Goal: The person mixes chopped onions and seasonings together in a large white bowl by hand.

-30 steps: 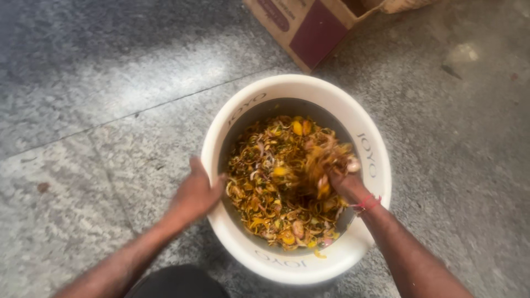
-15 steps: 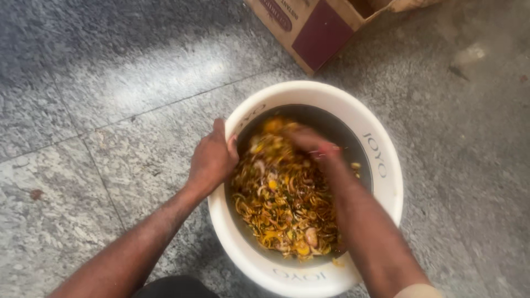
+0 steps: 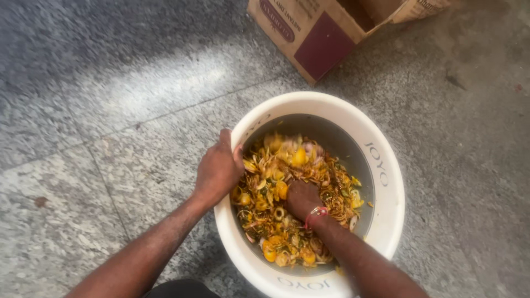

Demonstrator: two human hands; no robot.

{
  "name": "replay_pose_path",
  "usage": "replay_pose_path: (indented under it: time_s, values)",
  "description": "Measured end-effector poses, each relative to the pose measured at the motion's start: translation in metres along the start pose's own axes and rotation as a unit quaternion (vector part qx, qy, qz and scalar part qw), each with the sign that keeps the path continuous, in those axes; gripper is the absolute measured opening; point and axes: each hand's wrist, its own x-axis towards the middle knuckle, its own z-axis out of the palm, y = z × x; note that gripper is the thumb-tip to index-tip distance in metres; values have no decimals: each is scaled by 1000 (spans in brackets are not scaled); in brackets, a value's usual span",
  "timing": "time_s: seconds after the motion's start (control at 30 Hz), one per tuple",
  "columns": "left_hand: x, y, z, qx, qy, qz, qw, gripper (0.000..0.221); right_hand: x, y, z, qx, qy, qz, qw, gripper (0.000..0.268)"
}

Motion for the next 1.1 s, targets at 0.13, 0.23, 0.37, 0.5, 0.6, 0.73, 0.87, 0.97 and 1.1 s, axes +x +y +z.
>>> replay_pose_path:
  time_s: [0.13, 0.23, 0.37, 0.5, 0.6, 0.73, 0.87, 0.97, 1.1]
  values:
    - [11, 11, -5, -1, 21, 25, 999, 45, -32, 26, -20, 53, -11, -145, 988, 75]
    - [1, 4, 7, 11, 19, -2, 1000, 45, -43, 66, -27, 273, 44, -95, 956, 41]
    - [7, 8, 5, 50, 65, 15, 997, 47, 58, 68, -87, 519, 94, -1, 849, 53]
    - [-2, 4, 0, 2, 31, 23, 999, 51, 92, -12, -77, 337, -43, -93, 936, 54]
    - [-7, 15, -6, -26, -15, -21, 999, 54, 18, -25, -32, 109, 18, -137, 985, 60]
    - [3, 13, -7, 10, -6, 6, 1000, 44, -61, 14, 29, 35, 235, -287, 928, 67]
    - [21, 2, 26, 11, -15, 15, 1000, 45, -34, 52, 22, 17, 129, -142, 981, 80]
    - [22, -10, 25, 74, 41, 40, 996, 47, 0, 33, -14, 41, 88, -60, 993, 78]
    - [17, 0, 24, 21, 11, 30, 999, 44, 23, 17, -72, 75, 165, -63, 981, 72]
